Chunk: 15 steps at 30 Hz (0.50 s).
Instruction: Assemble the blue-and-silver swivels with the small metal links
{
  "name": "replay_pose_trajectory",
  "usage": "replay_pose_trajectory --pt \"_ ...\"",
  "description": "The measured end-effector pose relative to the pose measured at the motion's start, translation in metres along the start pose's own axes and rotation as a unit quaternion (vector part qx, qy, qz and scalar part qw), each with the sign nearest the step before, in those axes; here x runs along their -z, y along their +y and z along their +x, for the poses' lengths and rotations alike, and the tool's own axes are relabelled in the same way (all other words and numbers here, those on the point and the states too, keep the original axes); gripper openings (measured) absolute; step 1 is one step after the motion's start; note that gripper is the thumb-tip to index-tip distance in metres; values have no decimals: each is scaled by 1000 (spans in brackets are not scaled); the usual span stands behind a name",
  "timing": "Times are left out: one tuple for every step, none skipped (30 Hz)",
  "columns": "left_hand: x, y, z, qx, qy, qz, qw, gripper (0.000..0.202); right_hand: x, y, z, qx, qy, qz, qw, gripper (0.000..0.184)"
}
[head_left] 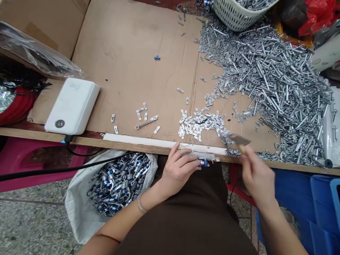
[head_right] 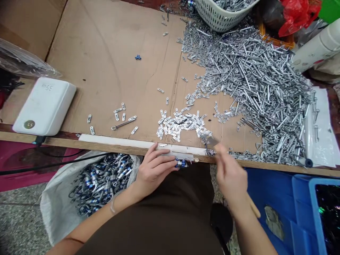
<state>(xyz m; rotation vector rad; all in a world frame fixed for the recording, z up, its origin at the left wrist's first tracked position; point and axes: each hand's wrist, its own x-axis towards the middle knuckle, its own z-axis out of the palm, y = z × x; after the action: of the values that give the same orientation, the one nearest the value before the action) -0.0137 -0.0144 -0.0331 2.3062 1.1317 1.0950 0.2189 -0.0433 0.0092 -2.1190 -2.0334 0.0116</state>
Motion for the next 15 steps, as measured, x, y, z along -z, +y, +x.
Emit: replay_pose_trajectory --pt "0 0 0 -6 0 3 1000 12 -4 13 9 -51 44 -45 997 40" --pt "0 -1 0 -12 0 5 1000 12 -8 25 18 -88 68 -88 990 42" --pt "1 -1 0 -19 -2 4 1000 12 -12 37 27 -108 85 -116 984 42" --pt "1 -1 0 -27 -6 -1 1000 13 -16 47 36 -118 97 -129 980 43" --pt "2 -1 1 -34 -11 -9 999 13 -20 53 43 -117 107 -129 979 42" --pt "3 -1 1 -40 -16 -18 999 13 -23 55 50 -112 120 -121 979 41" --pt "3 0 2 -44 -21 -27 998 14 -26 54 55 -105 138 -105 979 39" --pt "4 0 2 -46 -25 -34 998 14 -28 48 59 -92 156 -82 980 37" --pt "4 1 3 -47 -26 -38 998 14 -29 39 63 -71 169 -51 982 35" --pt "4 2 3 -46 -26 -42 998 14 -31 27 67 -40 169 -13 985 32" --pt "4 2 4 -45 -26 -44 998 15 -32 15 71 -2 152 26 988 29" --pt "5 3 4 -44 -26 -47 998 17 -32 2 76 39 120 60 990 26" --pt "5 3 4 -44 -27 -50 997 18 -32 -9 80 72 80 81 991 23" --pt "6 4 4 -44 -28 -53 997 19 -32 -19 84 94 42 92 990 19" --pt "6 4 4 -42 -29 -57 997 20 -31 -26 86 103 15 96 990 16"
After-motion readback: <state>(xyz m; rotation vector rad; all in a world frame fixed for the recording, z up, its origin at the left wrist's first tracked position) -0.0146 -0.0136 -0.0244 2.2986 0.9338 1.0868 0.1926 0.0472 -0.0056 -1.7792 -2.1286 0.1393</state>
